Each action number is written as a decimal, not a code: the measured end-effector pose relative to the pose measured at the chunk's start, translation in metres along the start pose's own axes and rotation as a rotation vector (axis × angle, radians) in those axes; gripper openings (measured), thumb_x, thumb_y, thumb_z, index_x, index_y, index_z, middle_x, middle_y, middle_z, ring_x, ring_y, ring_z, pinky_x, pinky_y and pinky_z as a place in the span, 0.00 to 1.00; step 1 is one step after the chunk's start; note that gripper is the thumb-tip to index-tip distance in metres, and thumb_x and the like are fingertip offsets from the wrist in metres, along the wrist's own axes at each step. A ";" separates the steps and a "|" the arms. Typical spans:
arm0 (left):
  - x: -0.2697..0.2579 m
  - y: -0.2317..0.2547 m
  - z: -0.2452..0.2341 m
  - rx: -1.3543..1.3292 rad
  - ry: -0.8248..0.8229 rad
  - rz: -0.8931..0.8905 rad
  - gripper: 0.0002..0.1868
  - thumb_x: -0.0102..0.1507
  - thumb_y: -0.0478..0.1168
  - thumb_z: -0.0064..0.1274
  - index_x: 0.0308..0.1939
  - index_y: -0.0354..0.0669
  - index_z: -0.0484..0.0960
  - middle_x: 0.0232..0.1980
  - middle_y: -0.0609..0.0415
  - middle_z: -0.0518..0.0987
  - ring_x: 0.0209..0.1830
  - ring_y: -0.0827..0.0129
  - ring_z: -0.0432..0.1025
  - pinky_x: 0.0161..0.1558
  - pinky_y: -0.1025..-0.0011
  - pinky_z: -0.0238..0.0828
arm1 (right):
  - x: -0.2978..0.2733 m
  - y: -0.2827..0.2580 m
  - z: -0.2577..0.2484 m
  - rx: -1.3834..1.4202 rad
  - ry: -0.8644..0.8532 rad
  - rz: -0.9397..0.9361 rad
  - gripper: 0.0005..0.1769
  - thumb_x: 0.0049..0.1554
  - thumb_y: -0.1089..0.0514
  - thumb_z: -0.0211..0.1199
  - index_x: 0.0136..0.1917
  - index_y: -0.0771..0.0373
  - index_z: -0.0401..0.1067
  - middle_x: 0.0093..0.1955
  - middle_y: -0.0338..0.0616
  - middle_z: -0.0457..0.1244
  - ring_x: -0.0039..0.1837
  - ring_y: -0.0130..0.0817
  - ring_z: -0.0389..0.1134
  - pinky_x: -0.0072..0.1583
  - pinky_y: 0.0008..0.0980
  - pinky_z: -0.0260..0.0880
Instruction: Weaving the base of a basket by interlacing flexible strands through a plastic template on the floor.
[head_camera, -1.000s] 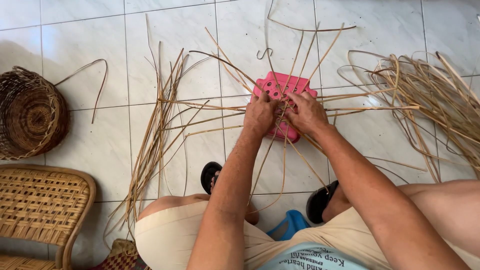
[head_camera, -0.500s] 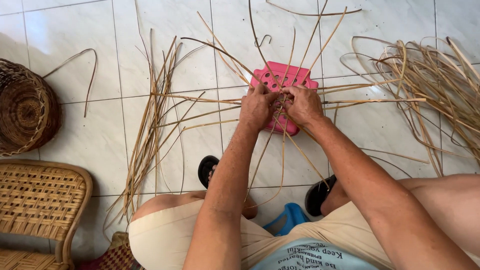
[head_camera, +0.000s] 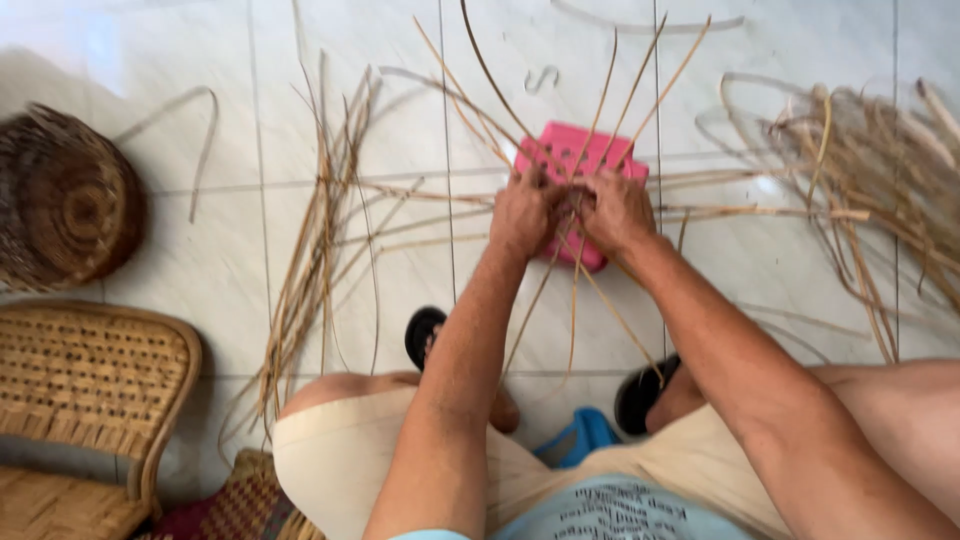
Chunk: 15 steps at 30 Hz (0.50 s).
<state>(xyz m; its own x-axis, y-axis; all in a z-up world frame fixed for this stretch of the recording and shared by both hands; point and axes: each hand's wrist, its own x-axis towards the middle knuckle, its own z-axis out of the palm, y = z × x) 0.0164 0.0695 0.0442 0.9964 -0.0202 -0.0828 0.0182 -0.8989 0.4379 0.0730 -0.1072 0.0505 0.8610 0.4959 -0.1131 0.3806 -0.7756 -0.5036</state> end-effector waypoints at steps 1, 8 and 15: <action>0.006 -0.005 0.007 0.012 0.024 0.011 0.13 0.65 0.50 0.56 0.53 0.67 0.86 0.56 0.52 0.72 0.61 0.44 0.72 0.54 0.46 0.78 | 0.004 0.005 0.000 -0.003 0.025 -0.014 0.18 0.57 0.55 0.60 0.59 0.43 0.80 0.44 0.48 0.68 0.53 0.57 0.73 0.56 0.58 0.74; -0.004 -0.032 0.020 -0.195 0.158 -0.058 0.18 0.61 0.53 0.60 0.56 0.73 0.82 0.49 0.57 0.77 0.52 0.48 0.78 0.52 0.49 0.79 | -0.006 0.016 0.003 0.052 -0.065 -0.061 0.27 0.55 0.56 0.66 0.68 0.46 0.72 0.51 0.48 0.66 0.60 0.57 0.70 0.61 0.58 0.71; -0.027 -0.017 -0.009 0.056 0.104 -0.020 0.15 0.54 0.66 0.60 0.39 0.74 0.86 0.46 0.69 0.77 0.60 0.64 0.69 0.61 0.58 0.67 | 0.004 0.013 -0.009 -0.158 -0.206 -0.184 0.30 0.55 0.54 0.67 0.71 0.42 0.72 0.54 0.48 0.64 0.62 0.57 0.68 0.64 0.57 0.67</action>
<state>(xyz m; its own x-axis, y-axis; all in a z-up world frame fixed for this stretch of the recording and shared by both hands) -0.0103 0.0895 0.0465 0.9992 0.0404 0.0033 0.0360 -0.9218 0.3861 0.0846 -0.1189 0.0507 0.6925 0.6897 -0.2114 0.5852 -0.7085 -0.3944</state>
